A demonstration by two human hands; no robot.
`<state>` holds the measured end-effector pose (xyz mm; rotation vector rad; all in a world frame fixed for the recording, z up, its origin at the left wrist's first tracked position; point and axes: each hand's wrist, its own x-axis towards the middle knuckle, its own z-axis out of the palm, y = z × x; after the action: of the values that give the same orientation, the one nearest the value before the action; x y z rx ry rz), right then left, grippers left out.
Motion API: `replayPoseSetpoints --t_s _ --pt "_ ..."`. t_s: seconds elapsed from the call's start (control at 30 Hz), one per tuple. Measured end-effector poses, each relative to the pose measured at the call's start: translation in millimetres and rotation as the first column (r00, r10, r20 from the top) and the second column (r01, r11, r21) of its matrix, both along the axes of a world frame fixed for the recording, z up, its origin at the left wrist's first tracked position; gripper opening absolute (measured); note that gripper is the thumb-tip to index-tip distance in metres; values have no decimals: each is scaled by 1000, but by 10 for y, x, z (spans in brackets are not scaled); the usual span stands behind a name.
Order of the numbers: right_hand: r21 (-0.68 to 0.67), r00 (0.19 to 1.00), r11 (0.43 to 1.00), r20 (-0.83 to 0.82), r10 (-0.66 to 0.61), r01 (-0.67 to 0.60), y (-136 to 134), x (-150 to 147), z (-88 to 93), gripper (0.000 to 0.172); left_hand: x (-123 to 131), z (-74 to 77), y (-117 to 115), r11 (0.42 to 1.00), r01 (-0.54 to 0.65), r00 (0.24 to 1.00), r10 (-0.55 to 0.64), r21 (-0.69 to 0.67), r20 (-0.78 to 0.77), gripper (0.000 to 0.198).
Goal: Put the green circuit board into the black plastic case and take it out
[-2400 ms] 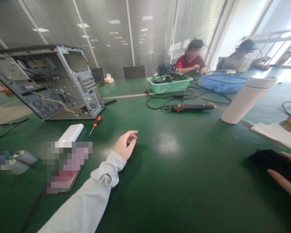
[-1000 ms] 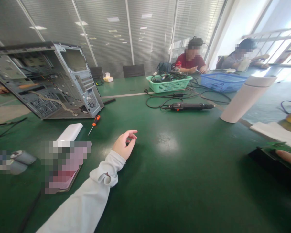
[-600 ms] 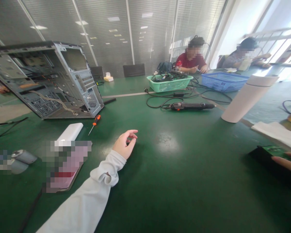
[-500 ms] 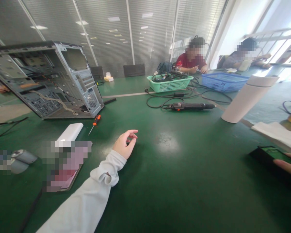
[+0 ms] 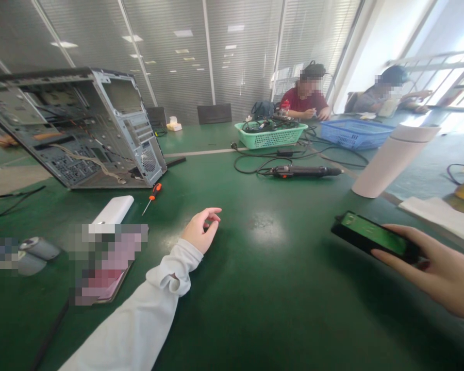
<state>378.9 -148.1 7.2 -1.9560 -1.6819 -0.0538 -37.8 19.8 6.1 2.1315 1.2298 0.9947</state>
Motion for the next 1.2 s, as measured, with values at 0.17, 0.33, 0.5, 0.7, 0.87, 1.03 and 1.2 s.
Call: replayPoseSetpoints --t_s 0.17,0.33,0.5,0.7,0.87,1.03,1.2 --pt "93 892 888 -10 453 -450 492 -1058 -6 45 4 3 -6 1000 -6 1000 6 -13 -16 31" --pt "164 780 765 62 623 -623 850 -1754 -69 36 15 22 -22 1000 8 1000 -9 -20 -22 32" --pt "178 740 718 159 653 -672 1105 -1988 -36 43 8 23 -4 999 14 1000 -15 -47 -24 33" --pt "253 762 723 110 638 -643 1180 -1973 -54 45 19 55 -24 998 -16 1000 15 -66 -15 32" --pt "318 781 737 17 624 -596 1193 -1942 -60 46 57 127 -106 993 57 997 -51 -101 56 40" --pt "359 771 717 8 637 -597 1211 -1938 -92 51 73 119 -131 992 75 997 -73 -98 17 41" --pt "520 736 667 -103 669 -534 1232 -1957 -151 42 77 110 -130 991 86 996 -84 -99 18 42"
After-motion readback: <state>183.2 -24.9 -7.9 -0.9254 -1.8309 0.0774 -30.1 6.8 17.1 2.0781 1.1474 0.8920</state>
